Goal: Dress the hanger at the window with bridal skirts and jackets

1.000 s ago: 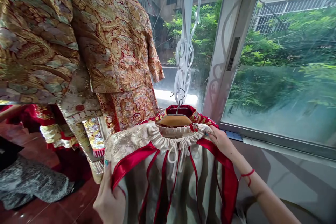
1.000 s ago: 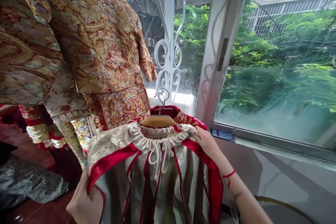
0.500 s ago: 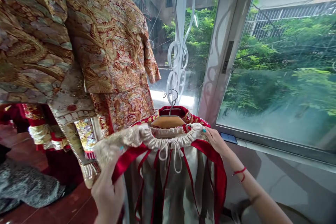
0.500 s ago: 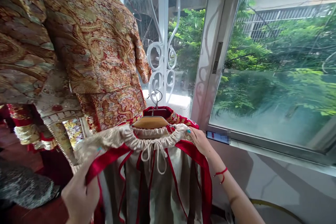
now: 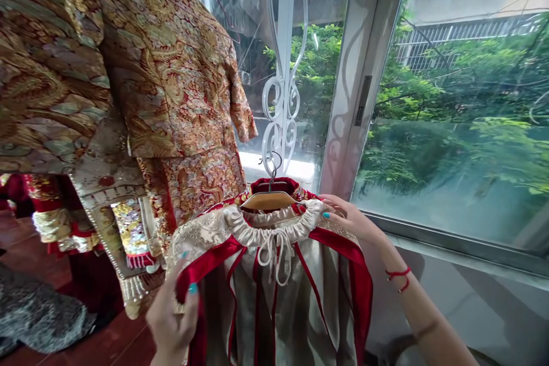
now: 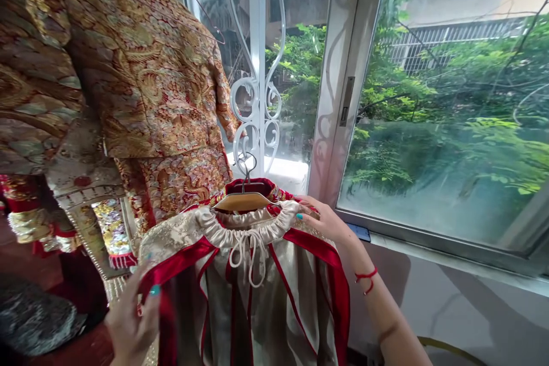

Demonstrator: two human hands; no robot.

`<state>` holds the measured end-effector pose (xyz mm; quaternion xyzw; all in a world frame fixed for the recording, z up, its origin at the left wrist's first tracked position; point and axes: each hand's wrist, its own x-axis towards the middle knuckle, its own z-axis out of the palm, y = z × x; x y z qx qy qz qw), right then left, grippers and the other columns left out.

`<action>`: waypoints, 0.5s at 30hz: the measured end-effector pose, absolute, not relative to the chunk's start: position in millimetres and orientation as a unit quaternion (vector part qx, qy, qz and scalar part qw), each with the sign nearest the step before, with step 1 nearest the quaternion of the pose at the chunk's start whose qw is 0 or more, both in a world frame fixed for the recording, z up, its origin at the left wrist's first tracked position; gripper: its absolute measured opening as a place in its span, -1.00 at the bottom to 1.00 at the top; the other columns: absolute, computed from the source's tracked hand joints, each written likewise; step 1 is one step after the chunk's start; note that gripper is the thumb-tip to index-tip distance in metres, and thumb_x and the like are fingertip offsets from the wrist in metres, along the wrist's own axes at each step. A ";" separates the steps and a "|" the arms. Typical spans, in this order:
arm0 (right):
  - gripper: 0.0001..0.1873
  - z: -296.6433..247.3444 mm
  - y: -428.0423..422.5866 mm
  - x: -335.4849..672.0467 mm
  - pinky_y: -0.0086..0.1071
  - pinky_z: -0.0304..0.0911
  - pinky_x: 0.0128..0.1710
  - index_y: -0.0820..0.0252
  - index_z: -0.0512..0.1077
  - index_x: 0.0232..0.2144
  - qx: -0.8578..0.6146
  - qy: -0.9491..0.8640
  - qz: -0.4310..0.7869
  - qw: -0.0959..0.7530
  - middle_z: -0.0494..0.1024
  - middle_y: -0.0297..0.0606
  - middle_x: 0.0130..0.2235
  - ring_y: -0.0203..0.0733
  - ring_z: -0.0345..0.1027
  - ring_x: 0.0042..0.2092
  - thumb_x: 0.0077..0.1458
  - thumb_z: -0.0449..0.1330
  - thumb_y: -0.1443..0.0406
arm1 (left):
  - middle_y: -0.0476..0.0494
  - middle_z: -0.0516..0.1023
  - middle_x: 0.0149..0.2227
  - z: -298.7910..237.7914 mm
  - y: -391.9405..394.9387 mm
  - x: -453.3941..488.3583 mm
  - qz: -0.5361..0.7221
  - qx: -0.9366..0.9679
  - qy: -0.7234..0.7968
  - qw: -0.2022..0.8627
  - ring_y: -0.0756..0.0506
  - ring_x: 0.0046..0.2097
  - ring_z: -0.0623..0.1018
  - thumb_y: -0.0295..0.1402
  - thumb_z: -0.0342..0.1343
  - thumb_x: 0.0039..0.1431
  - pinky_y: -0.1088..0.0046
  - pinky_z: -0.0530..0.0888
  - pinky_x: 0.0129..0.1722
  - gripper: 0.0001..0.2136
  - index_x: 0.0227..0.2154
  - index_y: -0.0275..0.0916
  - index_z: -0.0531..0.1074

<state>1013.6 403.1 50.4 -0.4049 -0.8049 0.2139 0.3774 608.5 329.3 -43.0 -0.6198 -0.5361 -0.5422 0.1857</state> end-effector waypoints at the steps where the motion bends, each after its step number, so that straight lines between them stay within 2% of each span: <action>1: -0.46 53.6 402.0 1009.0 -0.15 0.22 0.14 0.12 0.27 0.18 -0.409 -0.809 0.199 0.373 0.45 -0.12 0.14 -0.01 0.33 0.13 0.20 0.11 0.09 | -0.23 0.52 -0.19 -28.8 329.0 602.8 -0.557 -0.593 -0.544 0.205 -0.22 -0.15 0.53 -0.24 -0.06 0.28 0.19 0.46 -0.08 -0.57 0.17 -0.22 0.28; 3: -0.53 55.6 402.9 995.7 -0.15 0.26 0.08 0.10 0.31 0.13 -0.430 -0.819 0.142 0.353 0.49 -0.15 0.09 -0.02 0.37 0.08 0.18 0.13 0.15 | -0.25 0.46 -0.20 0.0 336.0 594.1 -0.533 -0.575 -0.575 0.233 -0.29 -0.08 0.47 -0.15 -0.05 0.26 0.00 0.35 0.05 -0.54 0.13 -0.28 0.33; 4: -0.59 54.5 404.6 987.9 -0.15 0.29 0.03 0.08 0.34 0.08 -0.444 -0.822 0.106 0.340 0.52 -0.17 0.04 -0.02 0.40 0.02 0.18 0.13 0.19 | -0.31 0.43 -0.10 11.7 343.1 591.8 -0.499 -0.602 -0.582 0.224 -0.33 0.02 0.42 -0.11 -0.06 0.26 -0.05 0.30 0.09 -0.52 0.13 -0.28 0.33; 6: -0.70 49.0 410.2 973.3 -0.18 0.32 -0.07 0.07 0.40 -0.02 -0.473 -0.816 0.036 0.331 0.56 -0.20 -0.05 -0.03 0.44 -0.07 0.18 0.11 0.28 | -0.32 0.42 -0.02 24.3 360.2 592.0 -0.428 -0.675 -0.570 0.189 -0.32 0.06 0.40 -0.10 -0.11 0.27 0.01 0.33 0.07 -0.51 0.15 -0.25 0.31; 8: -0.72 41.4 417.0 964.8 -0.18 0.31 -0.08 0.08 0.40 -0.06 -0.486 -0.802 -0.016 0.347 0.56 -0.18 -0.06 -0.02 0.43 -0.07 0.17 0.08 0.34 | -0.31 0.45 -0.01 23.4 374.3 598.0 -0.389 -0.692 -0.579 0.184 -0.31 0.03 0.41 -0.15 -0.14 0.28 0.06 0.35 0.04 -0.55 0.14 -0.24 0.32; 12: -0.69 27.2 420.4 973.3 -0.11 0.27 0.03 0.10 0.36 -0.01 -0.470 -0.792 -0.024 0.389 0.51 -0.13 0.01 0.03 0.39 0.03 0.18 0.10 0.29 | -0.34 0.46 0.00 12.4 375.1 614.7 -0.419 -0.646 -0.608 0.193 -0.34 0.06 0.40 -0.21 -0.08 0.27 0.01 0.30 0.08 -0.60 0.09 -0.25 0.36; 15: -0.57 13.4 397.6 986.1 -0.04 0.24 0.08 0.11 0.28 0.10 -0.430 -0.786 0.005 0.444 0.45 -0.08 0.07 0.07 0.34 0.08 0.19 0.12 0.17 | -0.30 0.42 0.09 1.7 353.4 608.5 -0.502 -0.658 -0.555 0.085 -0.25 0.13 0.39 -0.23 -0.08 0.29 0.10 0.30 0.14 -0.61 0.14 -0.20 0.28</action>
